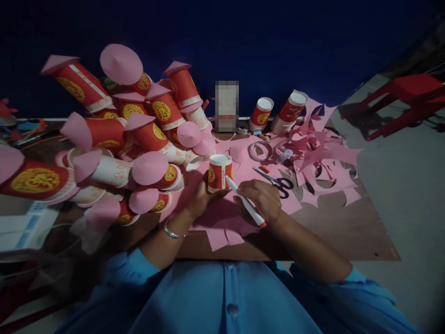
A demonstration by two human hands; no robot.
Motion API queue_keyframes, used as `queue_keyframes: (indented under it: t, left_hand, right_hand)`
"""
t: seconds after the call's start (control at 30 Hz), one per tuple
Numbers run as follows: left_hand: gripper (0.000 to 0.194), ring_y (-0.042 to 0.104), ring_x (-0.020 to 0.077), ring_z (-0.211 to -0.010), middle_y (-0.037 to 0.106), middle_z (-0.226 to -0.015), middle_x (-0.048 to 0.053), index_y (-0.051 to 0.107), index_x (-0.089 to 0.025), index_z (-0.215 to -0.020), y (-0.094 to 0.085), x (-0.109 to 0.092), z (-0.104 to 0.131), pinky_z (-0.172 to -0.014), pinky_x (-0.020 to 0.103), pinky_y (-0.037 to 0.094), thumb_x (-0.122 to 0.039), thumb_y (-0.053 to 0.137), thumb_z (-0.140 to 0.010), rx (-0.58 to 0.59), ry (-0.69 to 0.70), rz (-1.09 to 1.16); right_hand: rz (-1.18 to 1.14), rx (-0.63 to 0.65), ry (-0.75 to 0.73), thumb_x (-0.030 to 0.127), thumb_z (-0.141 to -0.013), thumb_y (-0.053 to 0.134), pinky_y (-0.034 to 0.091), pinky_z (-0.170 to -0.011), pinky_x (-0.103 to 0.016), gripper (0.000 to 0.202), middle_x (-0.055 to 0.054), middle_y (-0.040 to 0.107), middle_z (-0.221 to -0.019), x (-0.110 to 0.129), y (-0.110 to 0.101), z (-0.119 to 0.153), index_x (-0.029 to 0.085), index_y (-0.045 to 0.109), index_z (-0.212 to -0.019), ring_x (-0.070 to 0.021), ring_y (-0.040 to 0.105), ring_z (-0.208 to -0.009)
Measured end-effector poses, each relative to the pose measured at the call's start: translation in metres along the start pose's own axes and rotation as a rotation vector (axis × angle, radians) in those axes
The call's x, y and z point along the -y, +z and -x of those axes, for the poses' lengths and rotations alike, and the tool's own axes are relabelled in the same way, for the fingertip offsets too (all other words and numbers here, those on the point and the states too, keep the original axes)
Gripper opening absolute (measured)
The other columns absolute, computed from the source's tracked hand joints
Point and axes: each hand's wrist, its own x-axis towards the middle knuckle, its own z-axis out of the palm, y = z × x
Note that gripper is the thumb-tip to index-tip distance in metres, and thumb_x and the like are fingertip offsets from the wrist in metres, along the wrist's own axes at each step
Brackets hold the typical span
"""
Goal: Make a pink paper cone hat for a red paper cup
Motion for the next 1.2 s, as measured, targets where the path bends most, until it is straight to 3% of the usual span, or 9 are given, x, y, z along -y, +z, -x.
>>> queue_keyframes:
  t: [0.13, 0.3, 0.37, 0.47, 0.63, 0.73, 0.87, 1.0, 1.2]
  left_hand:
    - [0.067, 0.075, 0.0324, -0.111, 0.080, -0.112, 0.008, 0.065, -0.022, -0.125, -0.004, 0.002, 0.003, -0.100, 0.047, 0.061, -0.049, 0.089, -0.069, 0.010, 0.002, 0.111]
    - [0.038, 0.074, 0.0262, -0.074, 0.071, -0.069, 0.002, 0.070, -0.017, -0.089, -0.016, 0.011, 0.004, -0.069, 0.037, 0.062, -0.049, 0.084, -0.075, 0.014, -0.066, 0.269]
    - [0.043, 0.074, 0.0245, -0.072, 0.074, -0.072, 0.003, 0.071, -0.018, -0.092, -0.017, 0.011, 0.002, -0.067, 0.035, 0.062, -0.052, 0.086, -0.072, 0.019, -0.062, 0.369]
    - [0.057, 0.078, 0.0322, -0.095, 0.081, -0.093, 0.009, 0.073, -0.018, -0.107, -0.014, 0.006, 0.001, -0.082, 0.042, 0.065, -0.058, 0.086, -0.069, 0.134, -0.062, 0.526]
    - [0.062, 0.073, 0.0401, -0.113, 0.080, -0.101, 0.013, 0.073, -0.019, -0.108, -0.013, 0.002, 0.001, -0.093, 0.054, 0.062, -0.063, 0.086, -0.066, 0.223, -0.094, 0.631]
    - [0.060, 0.074, 0.0351, -0.101, 0.078, -0.092, 0.010, 0.073, -0.019, -0.104, -0.016, 0.009, 0.000, -0.082, 0.047, 0.062, -0.061, 0.089, -0.065, 0.125, -0.077, 0.576]
    - [0.048, 0.060, 0.0169, -0.066, 0.070, -0.074, 0.002, 0.075, -0.022, -0.093, -0.018, 0.018, -0.002, -0.057, 0.029, 0.050, -0.048, 0.096, -0.059, -0.061, -0.054, 0.485]
    - [0.052, 0.055, 0.0145, -0.064, 0.069, -0.076, 0.001, 0.077, -0.024, -0.101, -0.018, 0.021, -0.003, -0.055, 0.026, 0.043, -0.043, 0.098, -0.058, -0.060, -0.039, 0.451]
    - [0.075, 0.057, 0.0175, -0.068, 0.068, -0.077, 0.001, 0.073, -0.025, -0.125, -0.017, 0.022, -0.005, -0.056, 0.028, 0.043, -0.053, 0.097, -0.060, -0.025, 0.028, 0.363]
  right_hand:
    - [0.018, -0.003, 0.002, 0.022, -0.105, 0.060, 0.057, -0.058, -0.027, 0.012, -0.004, 0.072, -0.082, -0.002, -0.004, 0.000, 0.019, 0.066, -0.115, -0.0155, 0.070, -0.067]
    - [-0.001, 0.010, 0.045, 0.014, -0.105, 0.056, 0.060, -0.062, -0.028, 0.022, -0.006, 0.077, -0.088, -0.005, 0.001, 0.010, 0.020, 0.065, -0.123, -0.0175, 0.074, -0.072]
    - [-0.019, 0.022, 0.101, 0.012, -0.103, 0.059, 0.062, -0.065, -0.030, 0.028, -0.006, 0.077, -0.093, -0.006, 0.005, 0.014, 0.022, 0.062, -0.129, -0.0181, 0.076, -0.076]
    - [-0.086, 0.050, 0.205, 0.016, -0.101, 0.065, 0.064, -0.071, -0.034, 0.037, -0.009, 0.077, -0.106, -0.010, 0.009, 0.017, 0.024, 0.055, -0.135, -0.0203, 0.077, -0.084]
    - [-0.231, 0.121, 0.415, 0.036, -0.102, 0.068, 0.066, -0.079, -0.041, 0.044, -0.012, 0.072, -0.128, -0.014, 0.013, 0.017, 0.027, 0.051, -0.142, -0.0236, 0.076, -0.099]
    - [-0.274, 0.178, 0.509, 0.045, -0.103, 0.066, 0.066, -0.086, -0.044, 0.043, -0.013, 0.070, -0.130, -0.015, 0.015, 0.019, 0.027, 0.054, -0.141, -0.0261, 0.074, -0.107]
    - [-0.343, 0.185, 0.518, 0.045, -0.103, 0.066, 0.066, -0.088, -0.043, 0.046, -0.012, 0.067, -0.133, -0.016, 0.019, 0.023, 0.028, 0.052, -0.143, -0.0257, 0.074, -0.110]
    - [-0.388, 0.184, 0.501, 0.043, -0.101, 0.069, 0.066, -0.089, -0.043, 0.049, -0.012, 0.066, -0.135, -0.016, 0.022, 0.024, 0.028, 0.050, -0.144, -0.0257, 0.073, -0.111]
    - [-0.400, 0.197, 0.531, 0.046, -0.102, 0.066, 0.065, -0.090, -0.045, 0.049, -0.013, 0.066, -0.135, -0.018, 0.024, 0.028, 0.028, 0.048, -0.144, -0.0264, 0.073, -0.112]
